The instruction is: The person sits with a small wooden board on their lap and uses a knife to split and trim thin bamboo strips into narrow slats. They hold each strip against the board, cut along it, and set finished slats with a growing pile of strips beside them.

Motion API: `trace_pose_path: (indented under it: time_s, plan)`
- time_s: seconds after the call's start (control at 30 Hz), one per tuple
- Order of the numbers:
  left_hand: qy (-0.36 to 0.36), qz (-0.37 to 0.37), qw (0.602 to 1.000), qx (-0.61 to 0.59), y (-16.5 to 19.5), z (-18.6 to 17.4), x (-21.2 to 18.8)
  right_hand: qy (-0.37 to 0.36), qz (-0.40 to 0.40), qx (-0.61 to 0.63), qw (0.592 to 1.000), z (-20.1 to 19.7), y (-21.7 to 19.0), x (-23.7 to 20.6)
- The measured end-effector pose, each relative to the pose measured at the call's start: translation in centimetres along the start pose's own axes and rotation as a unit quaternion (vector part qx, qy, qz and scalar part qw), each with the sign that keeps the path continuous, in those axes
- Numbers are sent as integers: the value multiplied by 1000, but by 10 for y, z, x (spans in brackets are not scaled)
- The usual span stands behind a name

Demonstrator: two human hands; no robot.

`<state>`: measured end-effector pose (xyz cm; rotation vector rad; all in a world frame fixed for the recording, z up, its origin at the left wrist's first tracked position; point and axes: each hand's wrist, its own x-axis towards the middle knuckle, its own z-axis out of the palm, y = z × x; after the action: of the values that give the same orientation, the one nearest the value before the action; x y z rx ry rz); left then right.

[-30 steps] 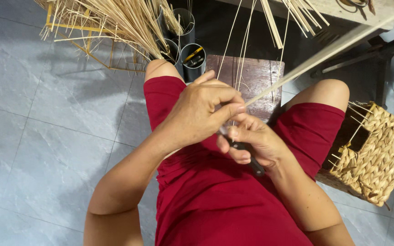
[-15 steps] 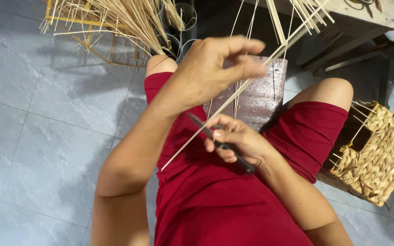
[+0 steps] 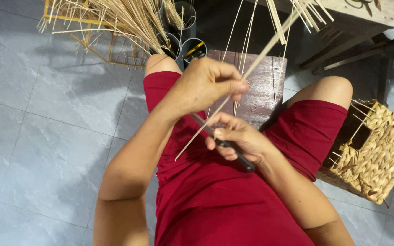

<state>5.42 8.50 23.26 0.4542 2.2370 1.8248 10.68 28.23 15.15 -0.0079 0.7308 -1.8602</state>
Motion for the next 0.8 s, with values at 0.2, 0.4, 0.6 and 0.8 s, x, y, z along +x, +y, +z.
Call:
trace_pose_path:
  time_s: [0.2,0.4,0.6,0.8]
  plan:
    - [49,34,998,-3,7,-6,21,22,36,-15,999,-6,9,11]
    - [77,86,993,8,11,-16,40,25,69,-50,996,-15,18,19]
    - [70,185,973,-118,11,-26,65,37,96,-95,990,-28,31,24]
    - [171,106,973,-115,8,-47,66,124,26,-75,989,-61,16,17]
